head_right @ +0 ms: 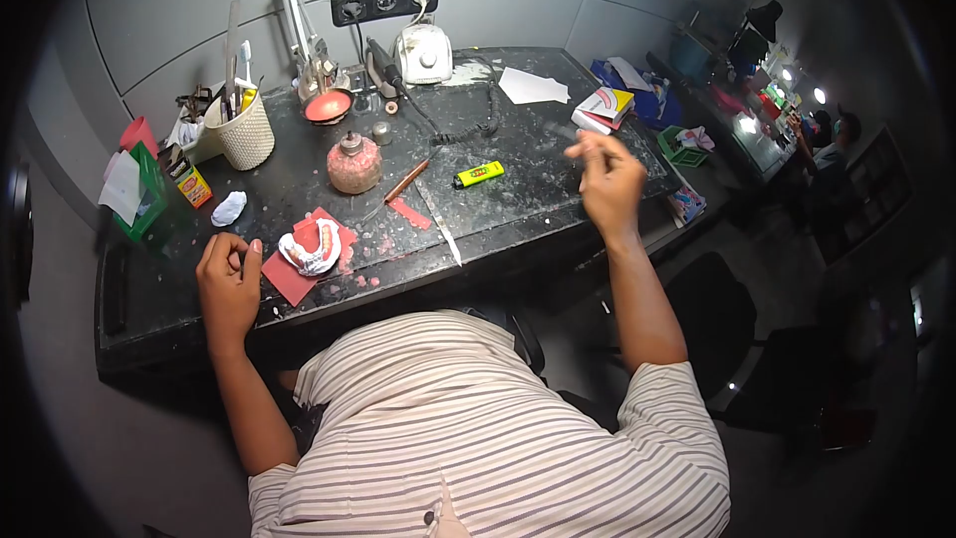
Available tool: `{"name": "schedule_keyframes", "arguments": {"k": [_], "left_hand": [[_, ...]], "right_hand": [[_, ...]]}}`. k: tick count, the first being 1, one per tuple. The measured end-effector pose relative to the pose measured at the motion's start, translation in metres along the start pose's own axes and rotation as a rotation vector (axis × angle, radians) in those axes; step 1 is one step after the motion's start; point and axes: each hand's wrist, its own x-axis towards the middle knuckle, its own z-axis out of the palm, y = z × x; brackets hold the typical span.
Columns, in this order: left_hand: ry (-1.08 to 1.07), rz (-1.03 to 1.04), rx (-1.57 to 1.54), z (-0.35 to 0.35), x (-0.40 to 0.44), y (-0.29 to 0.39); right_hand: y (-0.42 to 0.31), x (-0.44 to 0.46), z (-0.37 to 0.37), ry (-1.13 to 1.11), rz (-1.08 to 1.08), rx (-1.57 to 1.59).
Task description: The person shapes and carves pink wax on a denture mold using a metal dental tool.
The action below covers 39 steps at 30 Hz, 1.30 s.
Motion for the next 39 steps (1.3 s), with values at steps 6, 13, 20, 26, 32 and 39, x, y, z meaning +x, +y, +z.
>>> {"name": "schedule_keyframes", "arguments": {"k": [6, 13, 20, 26, 32, 39], "left_hand": [[-0.025, -0.032, -0.011, -0.002, 0.001, 0.005], [0.028, 0.055, 0.007, 0.001, -0.001, -0.001], [0.010, 0.050, -0.007, 0.000, -0.001, -0.001], [0.001, 0.044, 0.005, 0.000, -0.001, 0.000], [0.007, 0.052, 0.010, 0.002, -0.001, -0.002], [-0.036, -0.017, 0.027, -0.001, -0.001, 0.002]], "right_hand": [[0.012, -0.008, 0.004, -0.064, 0.013, -0.252], [-0.038, -0.011, 0.001, -0.046, 0.161, 0.567], [-0.070, -0.033, -0.003, -0.198, 0.106, 0.920], [-0.083, -0.041, -0.006, -0.247, -0.008, 0.946], [-0.088, -0.044, -0.008, -0.269, -0.035, 0.963], [-0.087, -0.047, -0.007, -0.283, -0.070, 0.917]]}}
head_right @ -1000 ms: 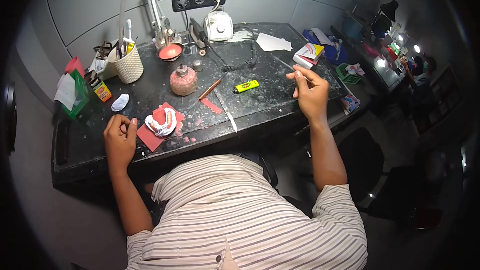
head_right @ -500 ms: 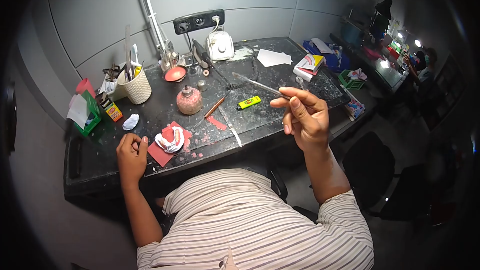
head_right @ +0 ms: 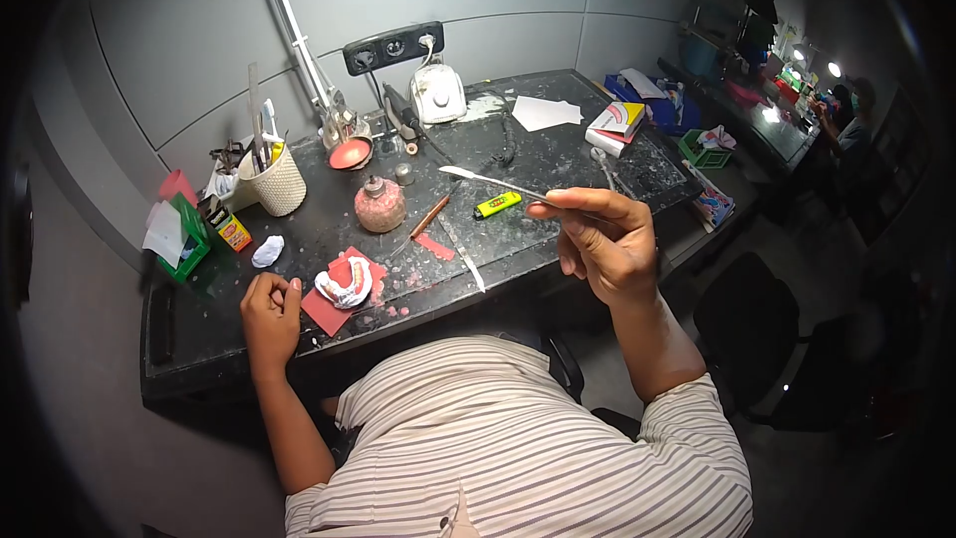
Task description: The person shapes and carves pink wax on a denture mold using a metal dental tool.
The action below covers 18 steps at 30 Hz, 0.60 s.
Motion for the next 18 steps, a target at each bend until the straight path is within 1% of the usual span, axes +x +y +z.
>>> {"name": "schedule_keyframes", "arguments": {"k": [12, 15, 16, 18], "left_hand": [[-0.004, -0.004, 0.006, 0.0013, 0.0007, -0.0024], [0.041, 0.063, -0.085, 0.0027, 0.0002, -0.0002], [0.028, 0.085, -0.055, -0.0007, 0.0005, 0.0047], [0.081, 0.236, -0.057, 0.0003, 0.0005, 0.0044]], "right_hand": [[0.0022, -0.0008, 0.0010, -0.013, 0.017, -0.028], [0.0021, 0.0001, 0.0036, 0.005, 0.055, -0.062], [0.0040, -0.0007, 0.0029, 0.027, 0.079, -0.065], [0.0076, 0.0006, 0.0036, 0.038, 0.102, -0.073]]}}
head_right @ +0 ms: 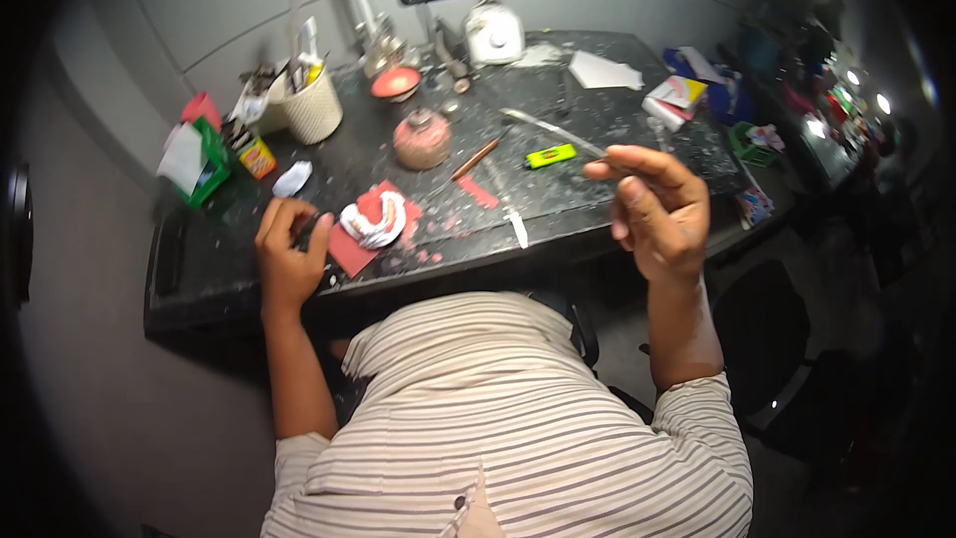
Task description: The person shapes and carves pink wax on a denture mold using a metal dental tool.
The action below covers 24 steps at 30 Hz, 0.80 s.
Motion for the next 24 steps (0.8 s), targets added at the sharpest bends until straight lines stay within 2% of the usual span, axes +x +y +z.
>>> {"name": "schedule_keyframes", "arguments": {"k": [2, 6, 12, 14, 18, 20, 24], "left_hand": [[-0.020, 0.198, 0.056, -0.002, 0.001, 0.004], [-0.245, 0.271, 0.058, 0.012, -0.003, 0.028], [-0.352, 0.192, 0.002, 0.027, 0.000, 0.021], [-0.329, 0.105, -0.111, 0.032, 0.000, 0.016], [-0.205, 0.178, -0.128, 0.032, 0.003, 0.017], [-0.211, -0.076, -0.477, 0.028, 0.001, 0.023], [-0.174, -0.064, -0.556, 0.028, -0.004, 0.018]], "right_hand": [[0.010, 0.003, -0.003, -0.011, 0.006, 0.048], [0.028, 0.013, 0.004, -0.023, 0.036, 0.133], [0.045, 0.022, 0.021, 0.044, 0.116, 0.240], [0.050, 0.024, 0.022, 0.051, 0.132, 0.257], [0.057, 0.028, 0.023, 0.108, 0.132, 0.308], [0.054, 0.030, 0.025, 0.101, 0.131, 0.329], [0.051, 0.030, 0.030, 0.061, 0.118, 0.246]]}}
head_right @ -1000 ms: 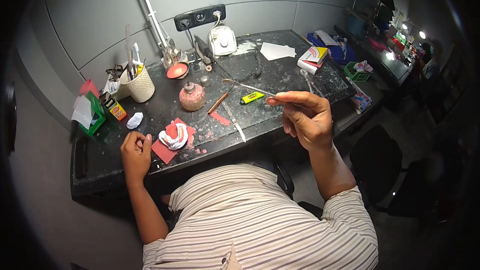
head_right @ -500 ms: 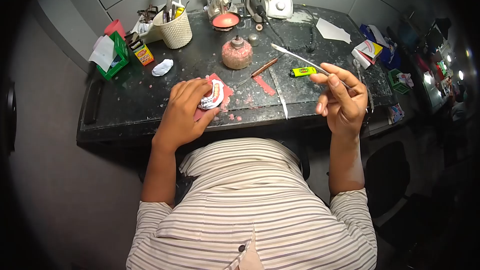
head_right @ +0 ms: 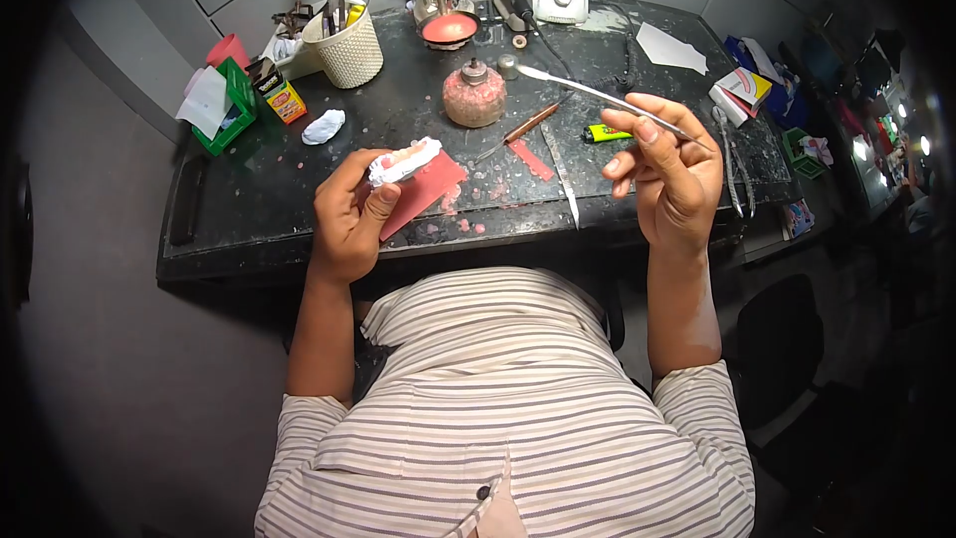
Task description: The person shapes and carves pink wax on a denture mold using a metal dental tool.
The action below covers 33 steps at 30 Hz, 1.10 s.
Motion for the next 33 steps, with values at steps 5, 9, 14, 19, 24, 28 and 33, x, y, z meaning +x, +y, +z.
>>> {"name": "schedule_keyframes", "arguments": {"k": [5, 9, 14, 19, 24, 28, 33], "left_hand": [[-0.016, 0.071, 0.028, 0.001, 0.000, 0.017], [-0.015, 0.124, 0.136, 0.005, -0.002, 0.028], [-0.072, 0.139, 0.131, 0.005, -0.005, 0.036], [-0.121, 0.177, 0.131, 0.003, -0.009, 0.042], [-0.119, 0.176, 0.136, 0.002, -0.010, 0.048], [-0.077, 0.156, 0.113, 0.005, -0.012, 0.047], [-0.118, 0.167, 0.122, 0.002, -0.012, 0.047]], "right_hand": [[0.001, 0.000, 0.007, -0.073, -0.077, 0.112], [-0.001, -0.008, 0.024, -0.090, -0.106, -0.040], [-0.001, -0.021, 0.046, -0.271, -0.089, -0.085], [0.000, -0.030, 0.058, -0.318, -0.051, -0.107], [-0.001, -0.033, 0.063, -0.335, -0.048, -0.158], [-0.001, -0.034, 0.064, -0.353, -0.055, -0.156], [0.000, -0.035, 0.064, -0.346, -0.053, -0.174]]}}
